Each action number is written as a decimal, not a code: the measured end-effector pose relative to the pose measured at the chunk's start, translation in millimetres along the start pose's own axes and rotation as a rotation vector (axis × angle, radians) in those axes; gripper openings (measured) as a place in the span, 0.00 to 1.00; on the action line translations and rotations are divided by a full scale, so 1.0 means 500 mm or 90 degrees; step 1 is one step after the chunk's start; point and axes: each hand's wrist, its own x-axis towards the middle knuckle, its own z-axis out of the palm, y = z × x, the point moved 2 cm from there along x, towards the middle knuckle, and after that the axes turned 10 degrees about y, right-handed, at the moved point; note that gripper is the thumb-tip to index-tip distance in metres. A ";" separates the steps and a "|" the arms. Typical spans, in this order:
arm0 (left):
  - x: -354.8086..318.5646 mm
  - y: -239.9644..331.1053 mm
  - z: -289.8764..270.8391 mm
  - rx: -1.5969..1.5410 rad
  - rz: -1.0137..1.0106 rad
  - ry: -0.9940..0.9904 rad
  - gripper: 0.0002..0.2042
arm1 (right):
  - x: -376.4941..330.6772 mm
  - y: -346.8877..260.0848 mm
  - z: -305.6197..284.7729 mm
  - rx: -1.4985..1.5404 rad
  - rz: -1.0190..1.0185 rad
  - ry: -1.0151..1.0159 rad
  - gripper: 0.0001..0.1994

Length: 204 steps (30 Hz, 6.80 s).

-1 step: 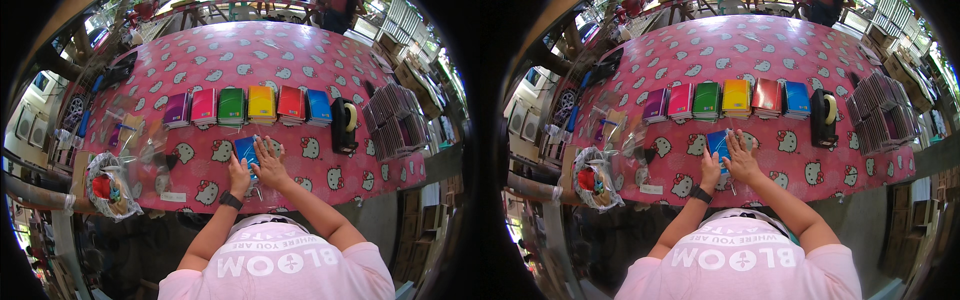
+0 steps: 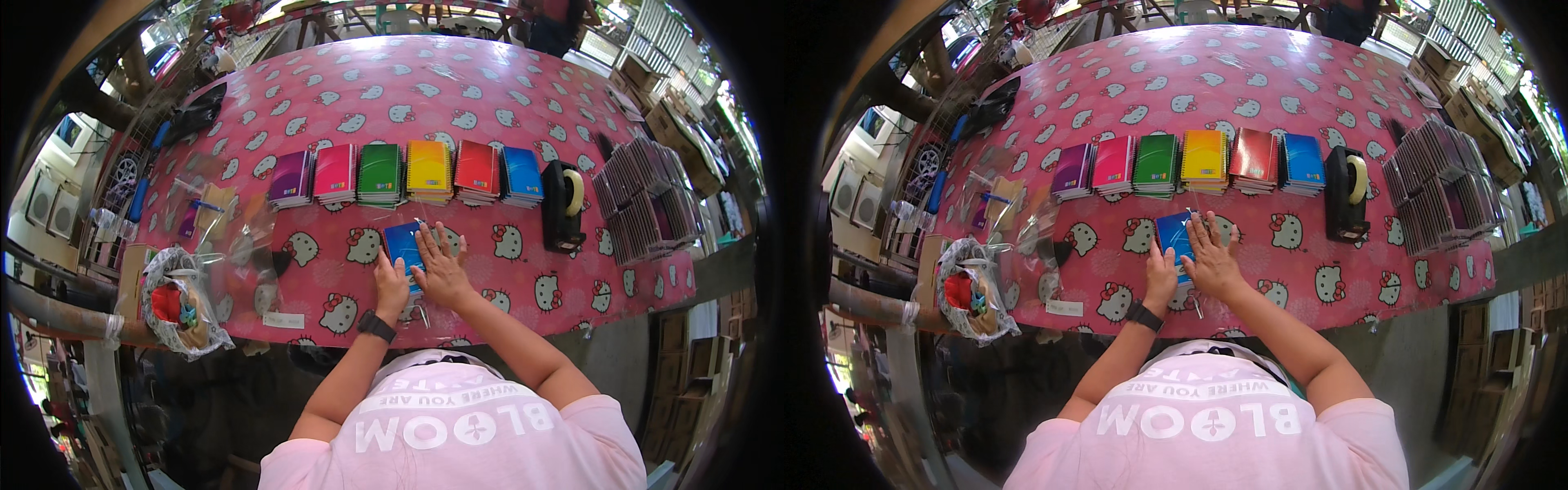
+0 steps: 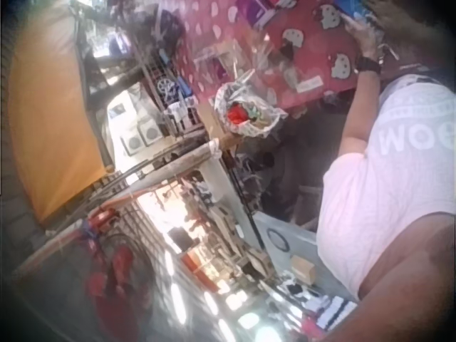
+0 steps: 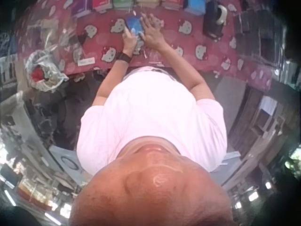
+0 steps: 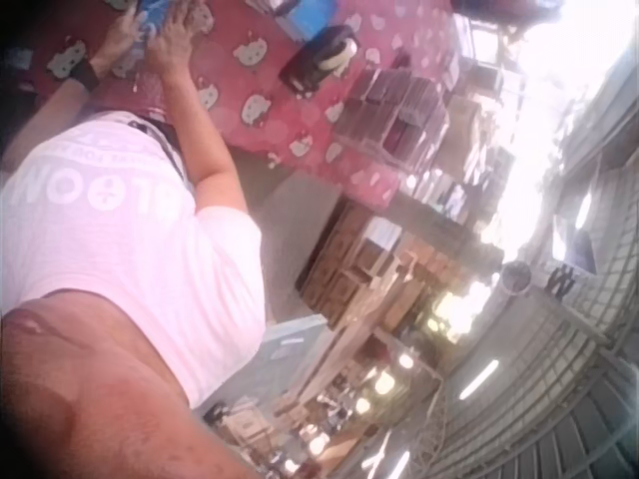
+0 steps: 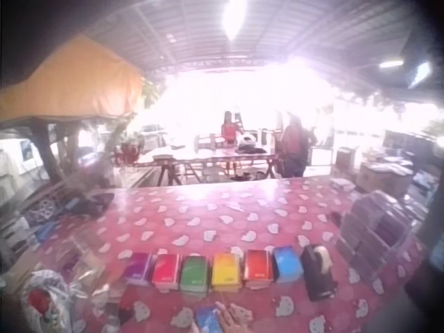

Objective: The person repeatedly places small spiral-bound notebooks into clear plastic bags and seals them with tape. They handle notebooks of different colors one at a time, arranging them on a pink Hello Kitty tablecloth in an outdoor workshop area.

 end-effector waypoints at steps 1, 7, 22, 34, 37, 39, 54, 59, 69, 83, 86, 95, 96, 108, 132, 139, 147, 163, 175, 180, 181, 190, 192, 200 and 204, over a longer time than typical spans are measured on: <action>0.006 -0.002 -0.014 0.093 0.077 0.031 0.28 | -0.002 0.001 0.000 0.003 0.006 -0.008 0.34; 0.055 -0.048 -0.208 0.500 0.359 0.246 0.22 | -0.001 0.006 -0.008 0.009 0.012 -0.042 0.34; -0.004 -0.027 -0.195 -0.254 -0.259 0.201 0.22 | 0.018 -0.010 -0.037 0.087 0.047 -0.025 0.32; -0.033 -0.029 -0.196 -0.147 -0.201 0.038 0.11 | 0.036 -0.020 -0.030 0.345 -0.048 0.001 0.07; -0.039 -0.010 -0.175 -0.091 -0.041 0.049 0.13 | 0.053 -0.024 -0.043 0.376 0.004 -0.018 0.11; -0.065 0.068 -0.133 0.058 0.180 0.057 0.14 | 0.083 -0.025 -0.062 0.409 0.100 -0.098 0.21; 0.141 0.035 -0.099 -0.155 -0.092 -0.029 0.29 | 0.104 -0.038 -0.035 0.271 0.082 -0.125 0.11; 0.233 0.135 -0.037 -0.150 0.045 -0.093 0.24 | 0.096 -0.010 -0.024 0.318 0.029 -0.099 0.12; 0.002 0.022 -0.097 -0.045 0.403 -0.143 0.24 | 0.093 0.003 -0.037 0.459 0.091 -0.149 0.08; 0.064 0.015 -0.070 0.081 0.453 -0.341 0.37 | 0.045 0.070 -0.024 0.104 -0.071 -0.253 0.55; 0.061 0.011 -0.064 0.068 0.443 -0.354 0.36 | 0.046 0.054 -0.012 0.136 -0.046 -0.231 0.56; 0.062 0.051 -0.054 0.305 0.462 -0.387 0.36 | 0.040 0.051 0.017 0.190 -0.003 -0.175 0.67; 0.066 0.070 -0.052 0.341 0.449 -0.394 0.37 | 0.041 0.054 0.023 0.205 0.000 -0.166 0.67; 0.078 0.089 -0.055 0.371 0.410 -0.351 0.37 | -0.036 0.293 -0.140 0.020 0.288 0.398 0.23; 0.094 0.078 -0.042 0.342 0.429 -0.342 0.38 | -0.213 0.402 -0.084 0.751 0.822 0.224 0.21; 0.100 0.067 -0.047 0.357 0.413 -0.350 0.38 | 0.065 0.075 -0.127 0.882 0.406 -0.092 0.18; 0.094 0.073 -0.047 0.334 0.421 -0.317 0.41 | 0.101 0.040 -0.078 0.040 0.282 -0.257 0.32; -0.036 0.138 -0.084 -0.002 0.426 -0.136 0.41 | -0.075 0.066 -0.118 0.782 0.236 0.009 0.38; -0.061 0.137 -0.057 -0.209 0.252 -0.292 0.39 | -0.127 0.119 -0.163 0.590 0.193 0.129 0.41; -0.069 0.288 -0.122 0.094 0.699 -0.141 0.31 | -0.122 0.116 -0.234 0.543 0.000 0.097 0.29; -0.067 0.298 -0.129 0.100 0.726 -0.158 0.27 | -0.115 0.109 -0.229 0.519 -0.023 0.085 0.28; -0.066 0.193 -0.158 0.069 0.552 -0.124 0.23 | -0.088 0.089 -0.206 0.417 -0.127 -0.008 0.34; -0.086 0.179 -0.138 0.100 0.543 -0.159 0.27 | -0.088 0.090 -0.202 0.432 -0.131 -0.053 0.36; -0.084 0.212 -0.102 0.225 0.595 -0.305 0.33 | -0.085 0.102 -0.206 0.387 -0.166 -0.155 0.40; -0.069 0.219 -0.118 0.080 0.550 -0.281 0.34 | -0.078 0.101 -0.226 0.329 -0.182 -0.200 0.43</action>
